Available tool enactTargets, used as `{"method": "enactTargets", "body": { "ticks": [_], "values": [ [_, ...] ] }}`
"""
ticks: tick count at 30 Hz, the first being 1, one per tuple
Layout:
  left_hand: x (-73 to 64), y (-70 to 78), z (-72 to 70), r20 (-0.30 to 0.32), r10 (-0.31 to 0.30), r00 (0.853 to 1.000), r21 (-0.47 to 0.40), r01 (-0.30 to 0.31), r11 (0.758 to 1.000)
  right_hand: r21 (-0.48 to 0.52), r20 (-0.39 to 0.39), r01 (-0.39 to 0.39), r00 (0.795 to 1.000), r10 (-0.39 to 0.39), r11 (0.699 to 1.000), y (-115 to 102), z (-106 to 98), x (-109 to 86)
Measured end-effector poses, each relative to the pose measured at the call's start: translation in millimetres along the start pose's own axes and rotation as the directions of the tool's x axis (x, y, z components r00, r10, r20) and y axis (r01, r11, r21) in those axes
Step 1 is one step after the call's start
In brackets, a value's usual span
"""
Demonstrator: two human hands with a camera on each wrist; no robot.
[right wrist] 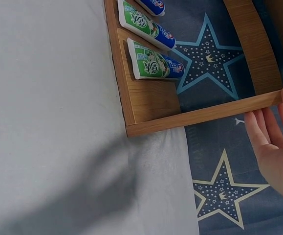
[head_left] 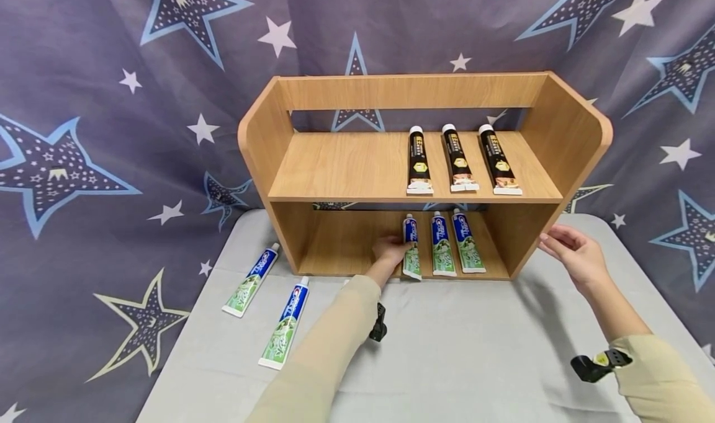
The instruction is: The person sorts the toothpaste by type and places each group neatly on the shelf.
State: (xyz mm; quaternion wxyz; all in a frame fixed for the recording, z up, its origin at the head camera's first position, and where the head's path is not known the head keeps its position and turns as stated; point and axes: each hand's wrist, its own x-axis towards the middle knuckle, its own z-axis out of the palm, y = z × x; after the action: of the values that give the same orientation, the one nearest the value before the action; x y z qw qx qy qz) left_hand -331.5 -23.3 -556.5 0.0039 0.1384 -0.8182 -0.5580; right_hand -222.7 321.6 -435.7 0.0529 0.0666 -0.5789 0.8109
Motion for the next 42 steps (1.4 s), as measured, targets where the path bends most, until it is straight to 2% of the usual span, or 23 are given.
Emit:
{"method": "enactTargets", "body": {
  "ticks": [1,2,3,5,7,9,12,13,14,16,17,19,20,21,24,25,28,31,32,34,37,39,42],
  "values": [
    [-13.1,12.3,-7.3,-0.006,-0.002,1.0,0.0,0.002,1.0,0.0,-0.01,-0.001,1.0,0.001,1.0,-5.9,8.9,-3.8],
    [-28.8,30.4,-18.2,0.021,-0.057,0.998,0.022,0.056,0.998,0.019,-0.013,-0.004,1.0,0.004,1.0,-10.9,15.7,-6.7],
    [-40.9,41.6,-24.3,0.019,-0.071,0.997,0.019,0.07,0.997,0.036,-0.016,-0.007,1.0,0.008,0.999,-14.4,20.4,-8.8],
    [-55.2,52.4,-29.8,0.002,-0.071,0.997,0.017,0.071,0.997,0.04,-0.021,-0.009,1.0,0.01,0.999,-18.2,25.3,-11.3],
    [-61.8,55.0,-31.9,-0.003,-0.063,0.998,0.02,0.063,0.998,0.034,-0.022,-0.011,1.0,0.011,0.999,-18.3,25.6,-12.0],
    [-58.1,51.6,-31.2,0.011,-0.073,0.997,-0.009,0.073,0.997,0.032,-0.016,-0.008,1.0,0.008,0.999,-17.3,24.6,-11.9],
    [-38.6,33.6,-23.0,0.001,-0.021,1.0,-0.035,0.021,0.999,0.03,-0.008,-0.005,1.0,0.005,1.0,-15.3,23.0,-10.6],
    [-25.6,19.7,-15.0,-0.03,0.043,0.999,-0.058,-0.045,0.997,0.03,-0.008,-0.004,1.0,0.005,1.0,-15.3,22.9,-10.4],
    [-19.4,14.5,-12.0,-0.039,0.07,0.997,-0.05,-0.072,0.996,0.03,-0.009,-0.005,1.0,0.005,1.0,-15.5,22.9,-10.2],
    [-12.6,7.7,-7.6,-0.073,0.126,0.989,-0.012,-0.127,0.992,0.027,-0.012,-0.008,1.0,0.008,1.0,-16.2,23.3,-10.0],
    [-13.1,8.4,-7.8,-0.079,0.13,0.988,-0.001,-0.131,0.991,0.025,-0.013,-0.011,1.0,0.011,1.0,-16.5,23.4,-10.0],
    [-17.7,12.4,-8.8,-0.098,0.127,0.987,0.034,-0.124,0.992,0.021,-0.014,-0.017,1.0,0.018,1.0,-17.2,23.5,-10.2],
    [-28.6,25.0,-16.2,-0.066,0.071,0.995,0.05,-0.068,0.996,0.019,-0.016,-0.021,1.0,0.021,1.0,-17.5,23.3,-10.5],
    [-33.1,28.7,-18.3,-0.061,0.053,0.997,0.053,-0.05,0.997,0.016,-0.017,-0.024,1.0,0.025,1.0,-17.7,23.1,-10.8],
    [-39.3,32.0,-23.2,-0.034,0.049,0.998,0.066,-0.046,0.997,-0.013,-0.014,-0.027,1.0,0.027,1.0,-15.4,19.5,-10.6],
    [-30.7,20.3,-18.1,-0.042,0.1,0.994,0.048,-0.097,0.994,-0.019,-0.015,-0.028,0.999,0.028,0.999,-13.3,16.7,-9.5],
    [-33.2,19.2,-23.7,-0.003,0.114,0.993,0.065,-0.113,0.991,-0.04,0.005,-0.021,1.0,0.021,0.999,-1.1,0.4,-2.4],
    [-42.3,24.8,-31.1,0.013,0.094,0.995,0.089,-0.095,0.992,-0.021,0.031,-0.018,0.999,0.019,1.0,13.2,-18.6,7.2],
    [-55.6,38.7,-40.3,0.029,0.043,0.999,0.117,-0.046,0.992,-0.031,0.032,-0.013,0.999,0.014,0.999,15.9,-21.8,8.9],
    [-62.8,41.7,-45.1,0.014,0.052,0.999,0.148,-0.054,0.988,-0.08,0.021,-0.016,1.0,0.018,0.997,15.9,-21.7,9.2],
    [-72.4,44.5,-53.8,0.008,0.073,0.997,0.168,-0.073,0.983,-0.037,0.034,-0.002,0.999,0.004,0.999,16.6,-21.7,9.0],
    [-76.5,44.3,-60.2,0.016,0.088,0.996,0.156,-0.09,0.984,-0.066,0.014,-0.003,1.0,0.004,0.998,7.5,-9.2,2.3],
    [-80.7,43.0,-70.7,0.034,0.092,0.995,0.121,-0.096,0.988,0.009,0.015,-0.002,1.0,0.002,1.0,-4.5,6.7,-6.3]
  ]
}}
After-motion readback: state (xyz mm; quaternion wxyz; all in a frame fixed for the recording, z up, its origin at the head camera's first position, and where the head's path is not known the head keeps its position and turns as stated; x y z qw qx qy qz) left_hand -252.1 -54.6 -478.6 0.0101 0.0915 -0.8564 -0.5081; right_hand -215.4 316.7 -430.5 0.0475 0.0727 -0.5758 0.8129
